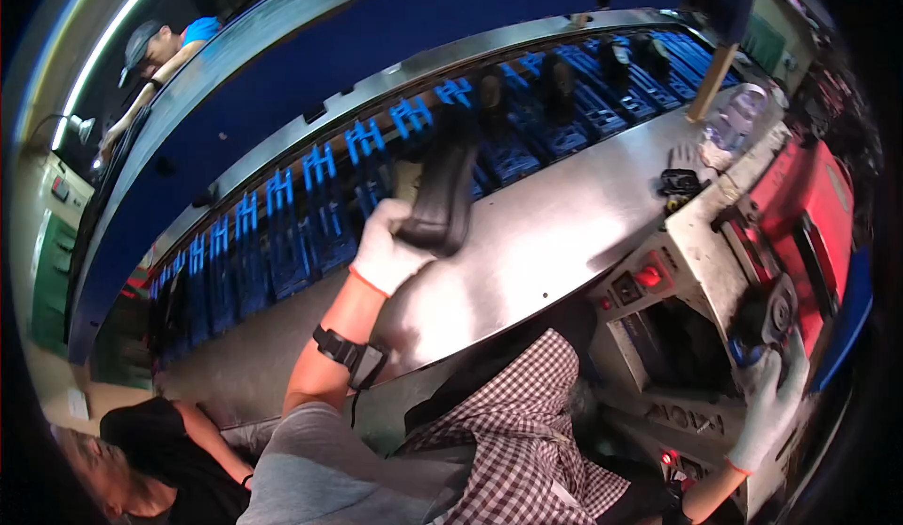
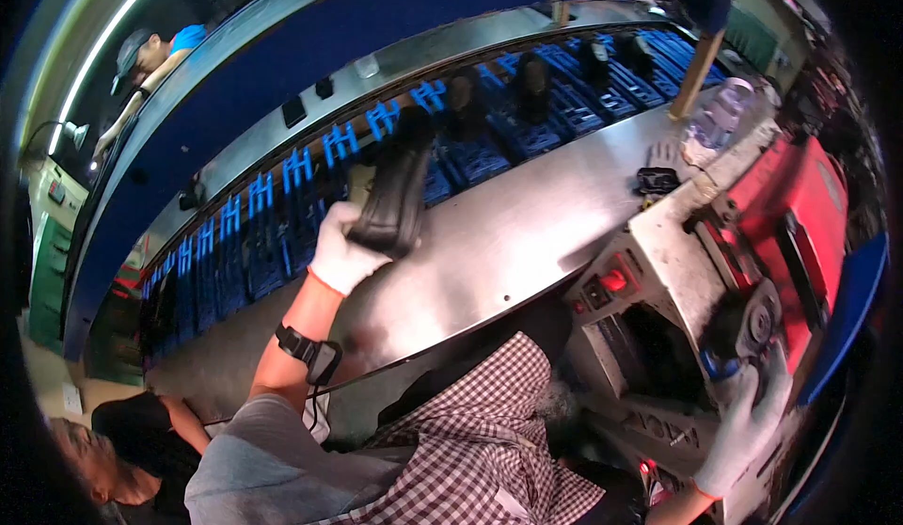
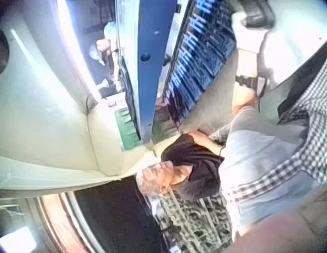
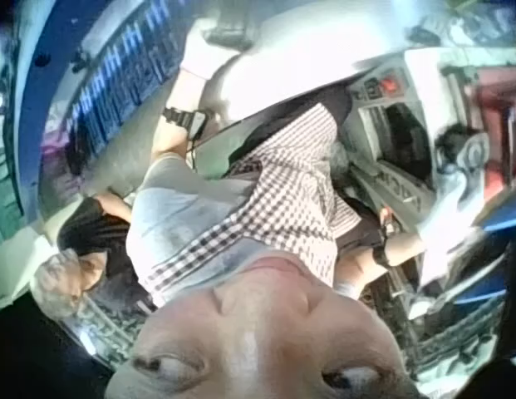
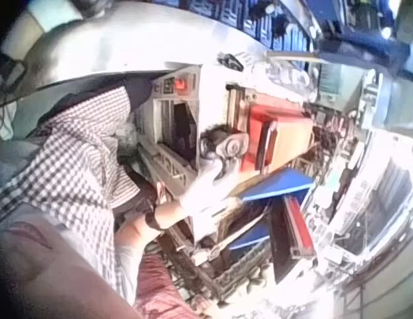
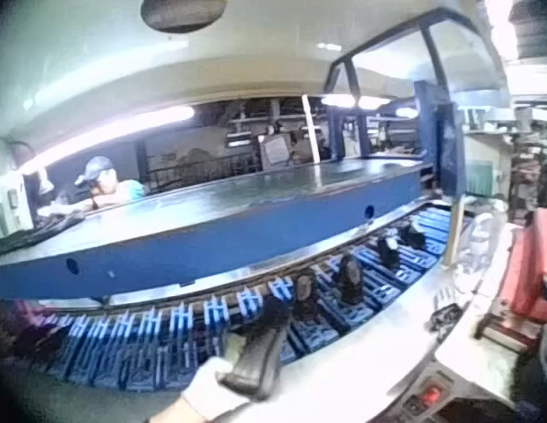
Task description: Operator uses specialized machinery to apply pressure and finish the soles of black leather shoes on a factory production line.
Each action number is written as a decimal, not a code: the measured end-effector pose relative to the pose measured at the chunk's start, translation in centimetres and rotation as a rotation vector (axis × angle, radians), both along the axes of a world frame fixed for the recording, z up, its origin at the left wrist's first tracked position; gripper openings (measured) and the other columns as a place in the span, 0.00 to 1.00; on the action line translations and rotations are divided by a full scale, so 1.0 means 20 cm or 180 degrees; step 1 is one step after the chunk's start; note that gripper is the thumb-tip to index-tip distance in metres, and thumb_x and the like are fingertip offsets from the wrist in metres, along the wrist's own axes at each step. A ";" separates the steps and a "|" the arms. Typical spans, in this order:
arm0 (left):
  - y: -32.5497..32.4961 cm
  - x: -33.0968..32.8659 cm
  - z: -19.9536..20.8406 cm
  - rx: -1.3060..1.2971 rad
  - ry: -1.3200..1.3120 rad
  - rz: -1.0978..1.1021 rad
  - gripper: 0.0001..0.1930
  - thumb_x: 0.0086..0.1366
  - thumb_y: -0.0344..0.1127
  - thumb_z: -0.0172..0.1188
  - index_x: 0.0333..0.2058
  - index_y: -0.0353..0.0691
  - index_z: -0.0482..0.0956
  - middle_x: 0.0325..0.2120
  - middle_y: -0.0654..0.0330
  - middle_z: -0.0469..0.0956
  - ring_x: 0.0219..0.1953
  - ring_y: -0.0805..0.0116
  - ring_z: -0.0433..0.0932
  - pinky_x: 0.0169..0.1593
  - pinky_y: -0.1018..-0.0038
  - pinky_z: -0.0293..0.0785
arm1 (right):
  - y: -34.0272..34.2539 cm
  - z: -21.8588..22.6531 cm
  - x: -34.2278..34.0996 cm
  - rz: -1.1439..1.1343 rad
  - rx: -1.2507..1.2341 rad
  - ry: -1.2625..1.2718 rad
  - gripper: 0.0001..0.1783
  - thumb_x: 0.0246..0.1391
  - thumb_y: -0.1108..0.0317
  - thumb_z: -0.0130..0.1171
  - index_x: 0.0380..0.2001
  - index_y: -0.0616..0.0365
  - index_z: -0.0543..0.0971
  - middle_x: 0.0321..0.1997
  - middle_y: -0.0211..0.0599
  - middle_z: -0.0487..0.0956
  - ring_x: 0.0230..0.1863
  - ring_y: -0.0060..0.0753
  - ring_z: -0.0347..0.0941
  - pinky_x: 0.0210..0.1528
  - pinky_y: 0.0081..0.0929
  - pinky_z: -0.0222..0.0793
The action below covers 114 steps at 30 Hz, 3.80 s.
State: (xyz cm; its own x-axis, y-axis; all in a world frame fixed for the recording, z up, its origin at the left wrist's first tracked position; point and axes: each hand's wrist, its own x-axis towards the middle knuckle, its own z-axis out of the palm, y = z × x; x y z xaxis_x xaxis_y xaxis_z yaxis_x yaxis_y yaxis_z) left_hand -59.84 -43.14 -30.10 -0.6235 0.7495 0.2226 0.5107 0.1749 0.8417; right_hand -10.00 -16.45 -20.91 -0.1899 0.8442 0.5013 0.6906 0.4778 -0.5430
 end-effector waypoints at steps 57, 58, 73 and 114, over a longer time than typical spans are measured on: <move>1.94 3.12 1.16 0.1228 0.0996 -0.3455 0.29 0.69 0.39 0.53 0.67 0.38 0.67 0.60 0.40 0.75 0.61 0.37 0.76 0.65 0.50 0.72 | -0.50 0.26 1.25 -0.0857 0.0346 -0.1415 0.26 0.55 0.61 0.69 0.57 0.56 0.80 0.59 0.48 0.78 0.67 0.56 0.70 0.72 0.53 0.62; 1.90 3.13 1.05 0.1300 0.1093 -0.3296 0.31 0.69 0.38 0.53 0.69 0.37 0.65 0.62 0.41 0.74 0.62 0.39 0.75 0.66 0.51 0.71 | -0.53 0.22 1.22 -0.0880 0.0370 -0.1433 0.26 0.53 0.62 0.71 0.56 0.55 0.81 0.58 0.46 0.78 0.67 0.55 0.70 0.72 0.54 0.62; 1.82 3.11 0.32 0.1788 0.2081 -0.2886 0.40 0.60 0.33 0.53 0.72 0.25 0.58 0.68 0.37 0.68 0.67 0.33 0.66 0.72 0.51 0.59 | -0.66 0.10 1.63 -0.1933 0.1662 -0.1721 0.14 0.57 0.71 0.65 0.48 0.51 0.82 0.45 0.39 0.82 0.51 0.47 0.78 0.62 0.55 0.67; 1.97 1.49 1.10 -0.0431 0.2712 -0.3509 0.28 0.66 0.62 0.59 0.53 0.47 0.86 0.45 0.47 0.86 0.49 0.47 0.84 0.56 0.60 0.76 | -0.14 -0.15 -0.60 0.0980 -0.0753 0.1523 0.40 0.74 0.54 0.51 0.79 0.59 0.50 0.73 0.66 0.67 0.67 0.69 0.72 0.70 0.44 0.67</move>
